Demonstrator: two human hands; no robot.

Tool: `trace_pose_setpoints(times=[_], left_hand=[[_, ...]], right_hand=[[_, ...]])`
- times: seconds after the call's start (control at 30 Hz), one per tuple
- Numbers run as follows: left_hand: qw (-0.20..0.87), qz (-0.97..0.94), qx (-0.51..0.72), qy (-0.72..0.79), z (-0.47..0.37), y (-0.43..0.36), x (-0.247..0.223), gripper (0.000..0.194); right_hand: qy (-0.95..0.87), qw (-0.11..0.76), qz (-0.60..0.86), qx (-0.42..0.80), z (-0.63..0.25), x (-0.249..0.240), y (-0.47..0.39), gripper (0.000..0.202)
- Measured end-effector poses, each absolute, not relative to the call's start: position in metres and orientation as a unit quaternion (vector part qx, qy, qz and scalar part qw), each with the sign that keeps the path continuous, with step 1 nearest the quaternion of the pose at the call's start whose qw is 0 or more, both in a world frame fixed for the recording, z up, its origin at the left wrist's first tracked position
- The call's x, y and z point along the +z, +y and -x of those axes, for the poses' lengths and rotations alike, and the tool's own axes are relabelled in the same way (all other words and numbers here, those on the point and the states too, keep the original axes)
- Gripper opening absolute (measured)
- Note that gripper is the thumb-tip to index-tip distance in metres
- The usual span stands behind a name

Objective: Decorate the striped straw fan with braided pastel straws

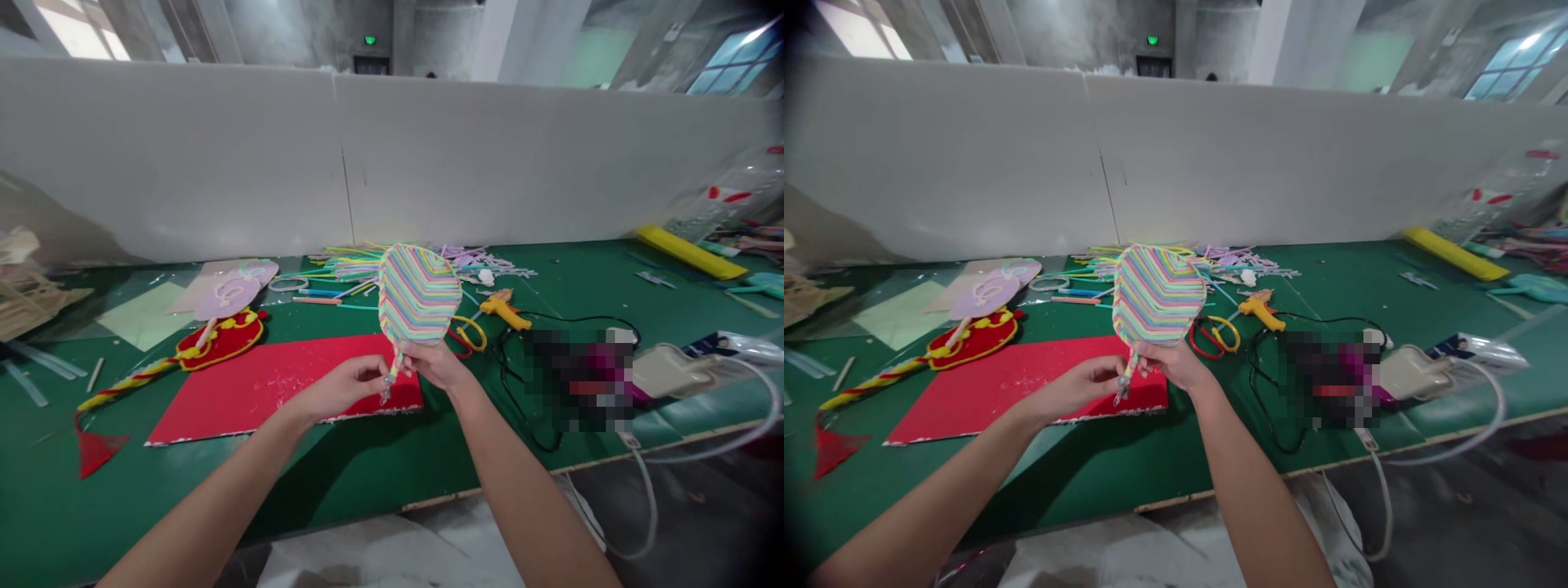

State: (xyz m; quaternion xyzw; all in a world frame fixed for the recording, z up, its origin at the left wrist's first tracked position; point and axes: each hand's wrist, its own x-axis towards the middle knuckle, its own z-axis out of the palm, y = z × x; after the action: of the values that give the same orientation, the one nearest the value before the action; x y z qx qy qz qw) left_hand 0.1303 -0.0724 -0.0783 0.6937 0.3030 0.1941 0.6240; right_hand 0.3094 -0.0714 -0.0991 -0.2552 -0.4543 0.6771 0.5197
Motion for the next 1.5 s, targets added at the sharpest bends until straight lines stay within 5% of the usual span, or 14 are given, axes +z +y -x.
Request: trace_pose_setpoints(times=[0.47,0.6,0.93,1.23,1.37,1.5], left_hand=[[0.084,-0.876,0.097,0.465,-0.133,-0.07,-0.047,0.022],[0.015,-0.831,0.064,0.553,-0.152,-0.076,-0.053,0.026],[0.135,-0.725,0.314,0.599,-0.182,-0.071,-0.063,0.025],[0.596,-0.3,0.572,0.476,-0.209,-0.065,-0.081,0.013],[0.622,-0.267,0.597,0.431,-0.213,-0.065,-0.087,0.012],[0.516,-0.398,0.614,0.446,-0.205,-0.064,-0.092,0.02]], right_hand=[[-0.565,0.577,0.372,0.458,-0.295,-0.106,-0.066,0.021],[-0.55,0.616,0.392,0.404,-0.292,-0.11,-0.064,0.017],[-0.477,0.666,0.422,0.388,-0.3,-0.113,-0.065,0.013],[-0.363,0.737,0.429,0.375,-0.296,-0.105,-0.061,0.023],[-0.291,0.762,0.38,0.436,-0.297,-0.103,-0.057,0.021],[-0.248,0.76,0.332,0.5,-0.296,-0.096,-0.057,0.02]])
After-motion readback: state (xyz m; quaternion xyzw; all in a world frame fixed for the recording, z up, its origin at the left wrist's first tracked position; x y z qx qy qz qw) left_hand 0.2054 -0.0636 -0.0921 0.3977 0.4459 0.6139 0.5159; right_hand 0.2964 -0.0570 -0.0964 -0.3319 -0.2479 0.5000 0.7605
